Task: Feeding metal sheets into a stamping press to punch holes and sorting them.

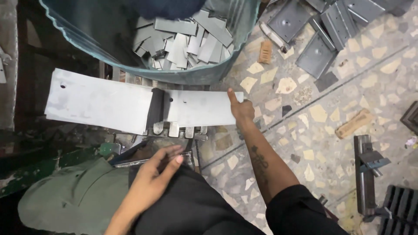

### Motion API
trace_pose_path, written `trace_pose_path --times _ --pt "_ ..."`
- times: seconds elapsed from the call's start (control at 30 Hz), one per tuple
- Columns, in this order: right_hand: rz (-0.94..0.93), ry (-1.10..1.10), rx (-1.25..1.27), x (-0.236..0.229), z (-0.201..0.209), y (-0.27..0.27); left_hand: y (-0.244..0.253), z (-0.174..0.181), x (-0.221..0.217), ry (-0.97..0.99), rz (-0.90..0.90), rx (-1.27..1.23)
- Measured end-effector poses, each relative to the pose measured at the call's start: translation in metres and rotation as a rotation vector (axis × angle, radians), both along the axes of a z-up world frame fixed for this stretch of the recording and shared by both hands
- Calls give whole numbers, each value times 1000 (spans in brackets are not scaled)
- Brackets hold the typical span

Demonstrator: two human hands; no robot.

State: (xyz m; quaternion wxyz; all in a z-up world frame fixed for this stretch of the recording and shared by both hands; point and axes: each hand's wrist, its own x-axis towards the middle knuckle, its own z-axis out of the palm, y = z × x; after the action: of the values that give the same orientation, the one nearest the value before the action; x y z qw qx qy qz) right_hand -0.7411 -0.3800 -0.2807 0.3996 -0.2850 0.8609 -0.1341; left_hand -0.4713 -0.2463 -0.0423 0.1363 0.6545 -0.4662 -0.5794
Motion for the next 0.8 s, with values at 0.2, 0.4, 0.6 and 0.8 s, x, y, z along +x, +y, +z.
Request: trace_pose_path --times 0.2,0.4,0.6,0.8 --pt "-71 -50 -45 3 9 0 -1 -1 -7 -23 -57 -25" --pt "-80 -37 35 3 14 -4 -4 -3 -16 22 -61 34" --pt "-38 -32 29 2 16 -5 -7 0 -21 10 -58 78" --pt "-50 -16 66 10 20 -8 -6 -7 -20 26 -67 39"
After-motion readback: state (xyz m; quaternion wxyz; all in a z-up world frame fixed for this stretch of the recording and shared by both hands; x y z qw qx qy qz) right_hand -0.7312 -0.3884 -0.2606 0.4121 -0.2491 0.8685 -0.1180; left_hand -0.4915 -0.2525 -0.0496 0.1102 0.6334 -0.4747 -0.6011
